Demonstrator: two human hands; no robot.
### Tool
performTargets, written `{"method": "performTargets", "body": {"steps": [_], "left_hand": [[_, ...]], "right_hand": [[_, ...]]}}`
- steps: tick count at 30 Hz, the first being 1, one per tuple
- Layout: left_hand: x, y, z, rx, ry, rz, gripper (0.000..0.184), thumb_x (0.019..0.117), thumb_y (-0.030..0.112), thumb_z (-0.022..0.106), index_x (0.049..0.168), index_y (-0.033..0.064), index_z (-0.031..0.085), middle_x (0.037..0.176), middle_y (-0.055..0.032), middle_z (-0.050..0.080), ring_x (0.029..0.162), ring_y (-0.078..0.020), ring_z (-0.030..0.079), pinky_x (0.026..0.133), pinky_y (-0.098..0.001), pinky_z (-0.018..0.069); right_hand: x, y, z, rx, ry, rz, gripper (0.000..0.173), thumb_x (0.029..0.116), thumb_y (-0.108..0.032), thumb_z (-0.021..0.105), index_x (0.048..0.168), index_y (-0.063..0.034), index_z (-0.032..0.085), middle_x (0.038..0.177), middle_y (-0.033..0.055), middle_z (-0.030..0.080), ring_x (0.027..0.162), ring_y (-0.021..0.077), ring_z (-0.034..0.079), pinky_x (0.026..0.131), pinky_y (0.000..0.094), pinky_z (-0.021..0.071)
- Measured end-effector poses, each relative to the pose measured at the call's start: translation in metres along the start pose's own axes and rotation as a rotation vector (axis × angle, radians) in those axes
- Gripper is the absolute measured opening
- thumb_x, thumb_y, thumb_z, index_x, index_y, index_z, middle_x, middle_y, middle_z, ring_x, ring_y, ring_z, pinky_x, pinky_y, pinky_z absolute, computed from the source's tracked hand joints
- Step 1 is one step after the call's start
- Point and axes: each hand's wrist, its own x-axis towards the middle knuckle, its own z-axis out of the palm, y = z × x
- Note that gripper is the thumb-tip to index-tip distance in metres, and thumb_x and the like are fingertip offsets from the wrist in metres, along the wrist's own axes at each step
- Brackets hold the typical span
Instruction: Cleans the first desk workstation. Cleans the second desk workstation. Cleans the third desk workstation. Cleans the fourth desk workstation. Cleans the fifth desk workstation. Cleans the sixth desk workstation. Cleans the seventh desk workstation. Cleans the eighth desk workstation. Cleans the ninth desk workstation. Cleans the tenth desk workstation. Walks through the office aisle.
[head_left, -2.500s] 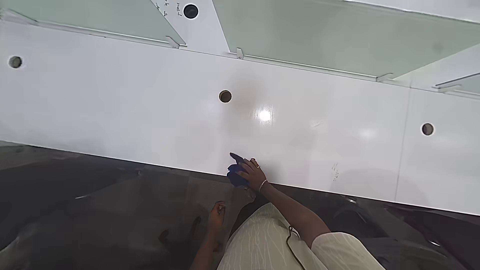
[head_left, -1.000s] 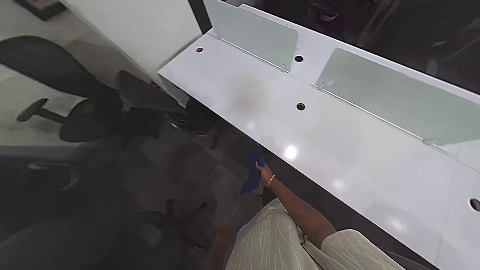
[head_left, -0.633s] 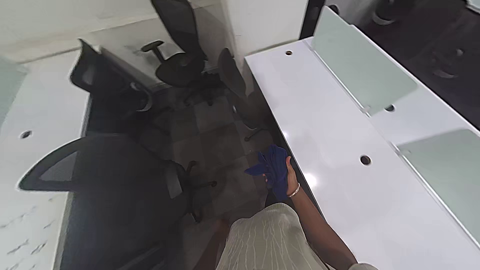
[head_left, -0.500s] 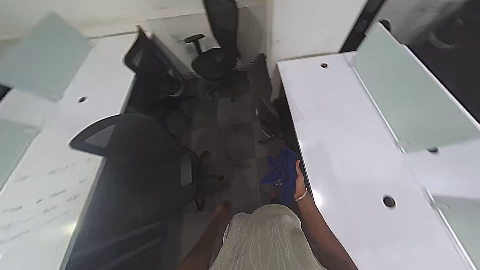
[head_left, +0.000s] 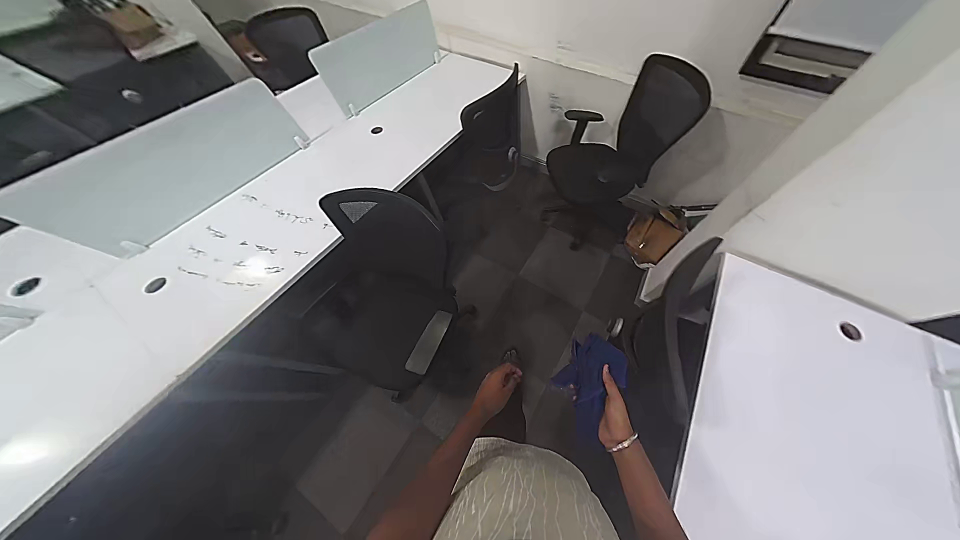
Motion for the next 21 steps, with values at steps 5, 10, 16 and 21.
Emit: {"method": "performTargets", "body": {"steps": [5, 10, 16, 21], "left_hand": [[0.112, -0.007, -0.055, -0.103, 0.069, -0.049, 0.029, 0.1054, 0.024, 0.050, 0.122, 0.0073, 0.066, 0.113, -0.0111, 0.070, 0.105, -0.0211, 0.068, 0.096, -0.0435, 0.0543], [0.201, 0.017, -0.135, -0.076, 0.025, -0.035, 0.032, 0.1057, 0.024, 0.049, 0.128, 0.0064, 0.064, 0.120, -0.0141, 0.068, 0.110, -0.0250, 0.067, 0.100, -0.0460, 0.0521], [0.277, 0.041, -0.205, -0.163, 0.146, -0.045, 0.032, 0.1063, 0.026, 0.048, 0.127, 0.0077, 0.064, 0.120, -0.0125, 0.069, 0.111, -0.0224, 0.066, 0.100, -0.0438, 0.0518], [0.346, 0.041, -0.245, -0.259, 0.256, -0.036, 0.031, 0.1058, 0.023, 0.050, 0.127, 0.0049, 0.063, 0.119, -0.0134, 0.069, 0.108, -0.0208, 0.067, 0.099, -0.0406, 0.0531]], "right_hand": [[0.104, -0.038, 0.061, -0.085, 0.029, -0.036, 0.041, 0.1102, -0.036, 0.036, 0.131, -0.0080, 0.057, 0.103, 0.0101, 0.072, 0.085, 0.0183, 0.071, 0.071, 0.0351, 0.0618], [0.201, -0.092, 0.141, -0.092, 0.057, -0.026, 0.041, 0.1110, -0.038, 0.032, 0.126, -0.0099, 0.058, 0.092, 0.0083, 0.072, 0.072, 0.0181, 0.071, 0.058, 0.0343, 0.0607], [0.314, -0.134, 0.215, -0.140, 0.004, -0.006, 0.043, 0.1114, -0.041, 0.030, 0.126, -0.0118, 0.057, 0.095, 0.0074, 0.072, 0.074, 0.0177, 0.071, 0.058, 0.0337, 0.0603], [0.426, -0.152, 0.267, -0.182, -0.114, 0.065, 0.044, 0.1112, -0.042, 0.029, 0.126, -0.0119, 0.058, 0.095, 0.0073, 0.071, 0.074, 0.0173, 0.071, 0.060, 0.0334, 0.0600]]}}
